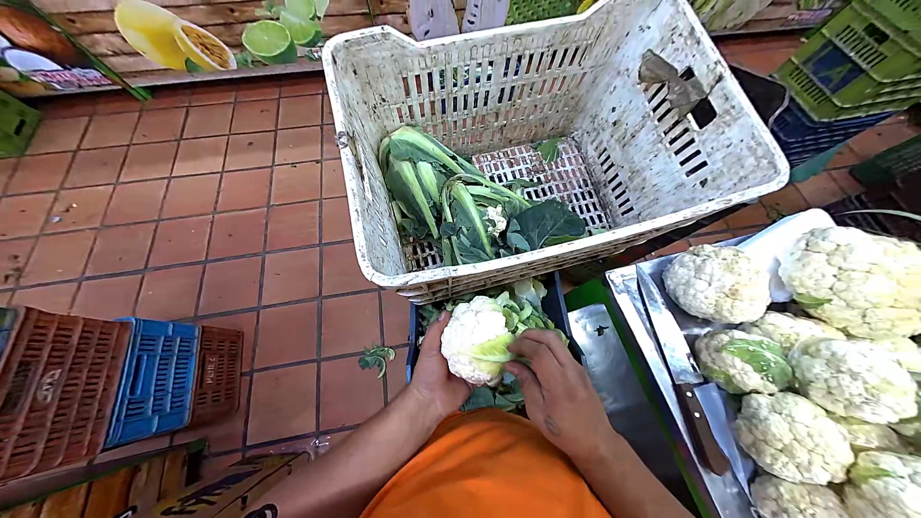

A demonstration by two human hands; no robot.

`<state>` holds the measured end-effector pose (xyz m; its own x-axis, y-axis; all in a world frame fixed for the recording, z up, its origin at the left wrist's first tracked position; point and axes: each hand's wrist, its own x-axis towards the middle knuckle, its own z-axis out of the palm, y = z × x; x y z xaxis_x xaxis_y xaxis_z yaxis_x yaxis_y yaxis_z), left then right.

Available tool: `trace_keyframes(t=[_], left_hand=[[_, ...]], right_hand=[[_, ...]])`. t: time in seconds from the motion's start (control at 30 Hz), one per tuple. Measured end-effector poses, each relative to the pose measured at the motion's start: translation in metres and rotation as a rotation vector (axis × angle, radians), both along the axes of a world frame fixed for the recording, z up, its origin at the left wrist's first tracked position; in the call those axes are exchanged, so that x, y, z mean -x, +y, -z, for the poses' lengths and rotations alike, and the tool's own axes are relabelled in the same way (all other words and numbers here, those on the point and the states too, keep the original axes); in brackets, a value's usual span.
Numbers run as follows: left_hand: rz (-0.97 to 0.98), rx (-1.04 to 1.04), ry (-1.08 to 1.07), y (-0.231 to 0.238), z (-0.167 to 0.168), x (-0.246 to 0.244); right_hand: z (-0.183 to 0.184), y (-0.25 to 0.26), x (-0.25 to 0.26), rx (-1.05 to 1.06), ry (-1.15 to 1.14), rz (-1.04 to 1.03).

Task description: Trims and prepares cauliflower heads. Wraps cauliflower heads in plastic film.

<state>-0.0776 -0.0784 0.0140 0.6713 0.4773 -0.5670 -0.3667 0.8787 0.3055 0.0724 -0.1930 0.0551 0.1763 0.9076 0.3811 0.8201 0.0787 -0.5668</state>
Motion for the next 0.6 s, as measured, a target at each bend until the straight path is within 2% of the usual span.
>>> trace_keyframes(t=[0.23,0.43,0.47,0.53,0.6], left_hand=[[0.043,0.096,0.023,-0.003,-0.005,-0.004],[-0.005,0.161,-0.121,-0.007,-0.009,-0.005],[-0.002,0.165,-0.164,-0.008,-0.006,-0.002],[0.045,0.141,-0.28,-0.009,0.003,0.005],[0.111,0.12,-0.48,-0.004,0.009,0.015]], right_hand=[[0.012,0.002,-0.003,-0.102,0.054,-0.003],[0.015,0.003,-0.004,-0.166,0.45,-0.079],[0.015,0.002,-0.005,-0.156,0.557,-0.097],[0.025,0.0,-0.009,-0.138,0.928,-0.087],[0.045,-0.007,-0.019,-0.115,1.29,0.021]])
